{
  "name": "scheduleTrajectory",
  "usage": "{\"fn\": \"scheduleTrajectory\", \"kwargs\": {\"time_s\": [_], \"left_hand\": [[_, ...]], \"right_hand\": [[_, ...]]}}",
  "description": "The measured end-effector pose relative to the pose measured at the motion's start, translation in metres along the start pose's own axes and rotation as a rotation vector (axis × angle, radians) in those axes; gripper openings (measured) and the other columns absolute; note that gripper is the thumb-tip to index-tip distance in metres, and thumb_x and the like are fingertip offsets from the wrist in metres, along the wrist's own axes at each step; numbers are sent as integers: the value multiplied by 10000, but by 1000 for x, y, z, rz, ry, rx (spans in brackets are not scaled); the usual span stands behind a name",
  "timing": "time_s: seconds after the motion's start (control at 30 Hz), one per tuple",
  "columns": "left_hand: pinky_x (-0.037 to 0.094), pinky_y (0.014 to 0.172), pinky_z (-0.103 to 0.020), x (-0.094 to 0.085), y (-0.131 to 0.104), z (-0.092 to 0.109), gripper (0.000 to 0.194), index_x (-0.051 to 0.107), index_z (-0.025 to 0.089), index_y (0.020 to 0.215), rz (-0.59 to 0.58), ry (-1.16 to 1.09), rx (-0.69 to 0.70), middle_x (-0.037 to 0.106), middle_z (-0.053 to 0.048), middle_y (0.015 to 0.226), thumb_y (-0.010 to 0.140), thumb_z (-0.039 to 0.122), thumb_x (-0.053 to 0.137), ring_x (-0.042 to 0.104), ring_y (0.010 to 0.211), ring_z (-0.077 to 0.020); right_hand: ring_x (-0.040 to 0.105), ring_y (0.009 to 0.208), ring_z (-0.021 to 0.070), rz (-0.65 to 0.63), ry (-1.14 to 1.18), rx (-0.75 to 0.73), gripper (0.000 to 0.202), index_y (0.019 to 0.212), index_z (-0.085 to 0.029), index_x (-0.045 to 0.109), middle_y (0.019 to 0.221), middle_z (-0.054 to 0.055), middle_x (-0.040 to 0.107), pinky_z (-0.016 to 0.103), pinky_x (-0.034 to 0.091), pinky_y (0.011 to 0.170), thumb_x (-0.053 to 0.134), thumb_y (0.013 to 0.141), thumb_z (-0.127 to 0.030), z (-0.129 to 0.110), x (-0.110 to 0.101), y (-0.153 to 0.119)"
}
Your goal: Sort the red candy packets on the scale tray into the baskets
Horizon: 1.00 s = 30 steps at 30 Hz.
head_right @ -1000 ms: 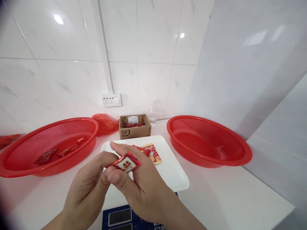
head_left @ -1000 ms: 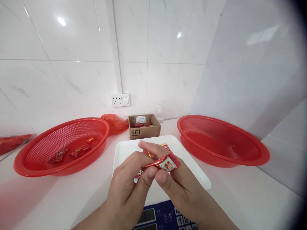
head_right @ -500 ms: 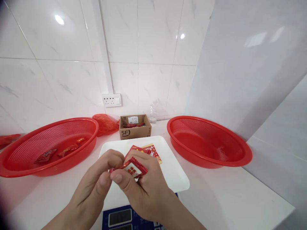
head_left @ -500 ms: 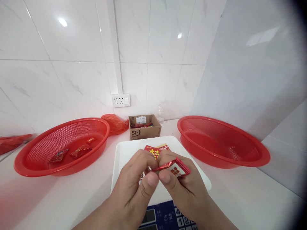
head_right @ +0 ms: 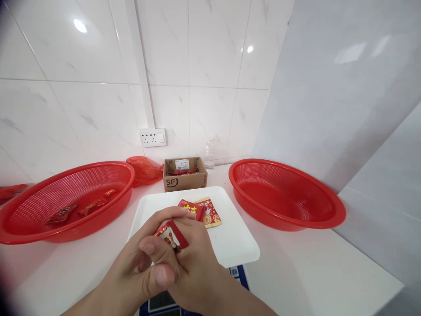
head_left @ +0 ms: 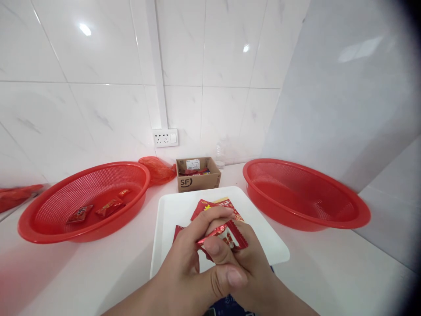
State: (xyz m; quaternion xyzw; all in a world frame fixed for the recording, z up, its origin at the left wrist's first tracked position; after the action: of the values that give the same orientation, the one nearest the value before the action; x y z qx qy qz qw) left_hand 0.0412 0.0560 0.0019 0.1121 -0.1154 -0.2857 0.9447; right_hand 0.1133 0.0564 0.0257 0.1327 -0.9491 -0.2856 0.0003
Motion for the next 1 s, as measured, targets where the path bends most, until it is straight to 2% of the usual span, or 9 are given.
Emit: {"fn": "scheduleTrajectory", "kwargs": {"time_s": [0.07,0.23,0.37,0.5,0.63,0.7,0.8,0.93,1.0], "left_hand": [[500,866,-356,-1,-1,3,482,615,328,1172,18,13,15,683,-44,1074,746,510,749,636,1008,-258],[502,821,-301,0,0,9,466,638,328,1126,34,31,33,692,-22,1005,719,515,768,631,939,-218],[503,833,-294,1,1,6,499,615,332,1151,29,29,49,694,-18,1032,718,536,758,633,943,-211],[495,873,-301,-3,-1,8,443,575,326,1260,91,83,171,679,-36,1046,874,544,574,627,948,-202],[525,780,-306,-4,-1,4,462,550,282,1308,82,150,68,683,-69,1016,960,540,390,631,889,-205],[524,809,-322,-5,-1,5,480,568,257,1303,87,154,35,682,-83,1034,961,541,387,629,913,-216],[500,853,-320,-9,1,6,443,616,255,1262,131,108,62,672,-73,1046,963,516,420,609,925,-207],[486,715,-283,-11,2,7,441,639,254,1250,139,30,91,645,-55,938,968,508,413,565,789,-175],[482,704,-286,-10,2,9,442,641,244,1252,120,37,92,640,-55,911,975,496,406,555,765,-173]], "right_hand": [[396,483,105,6,3,-7,394,614,-214,457,536,-40,417,239,339,447,515,932,-440,0,1,-1],[327,480,96,1,97,38,370,611,-217,456,544,-55,345,229,318,437,661,854,-406,2,3,-2],[337,500,108,15,70,36,460,613,-219,379,556,-44,350,249,312,451,532,905,-540,3,3,-2],[379,530,132,22,-14,-23,508,635,-225,378,574,-30,368,279,365,510,363,940,-630,-4,2,-1],[428,588,132,-55,5,-43,490,726,-213,486,660,-9,455,261,390,530,354,945,-630,-8,6,1],[412,585,122,-71,2,-27,462,738,-206,489,671,-12,446,242,368,499,375,955,-598,-7,6,3],[385,549,108,-82,-52,-44,411,702,-208,450,631,-29,407,228,342,477,384,986,-498,-7,5,3],[449,568,107,-71,-204,-102,335,700,-208,454,625,-30,453,227,369,517,354,1002,-312,-12,1,2],[465,578,101,-55,-249,-116,291,701,-208,452,634,-35,475,219,383,536,371,977,-248,-15,-1,0]]}}
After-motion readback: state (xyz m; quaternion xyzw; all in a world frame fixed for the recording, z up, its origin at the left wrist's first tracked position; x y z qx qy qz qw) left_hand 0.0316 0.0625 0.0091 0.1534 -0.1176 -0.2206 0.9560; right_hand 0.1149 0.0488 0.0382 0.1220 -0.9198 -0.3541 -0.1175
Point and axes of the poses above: each hand's wrist, its own y-axis towards the middle knuckle, its own x-axis out of the palm, z = x × y, the point moved 7 cm from there along y, towards the middle knuckle
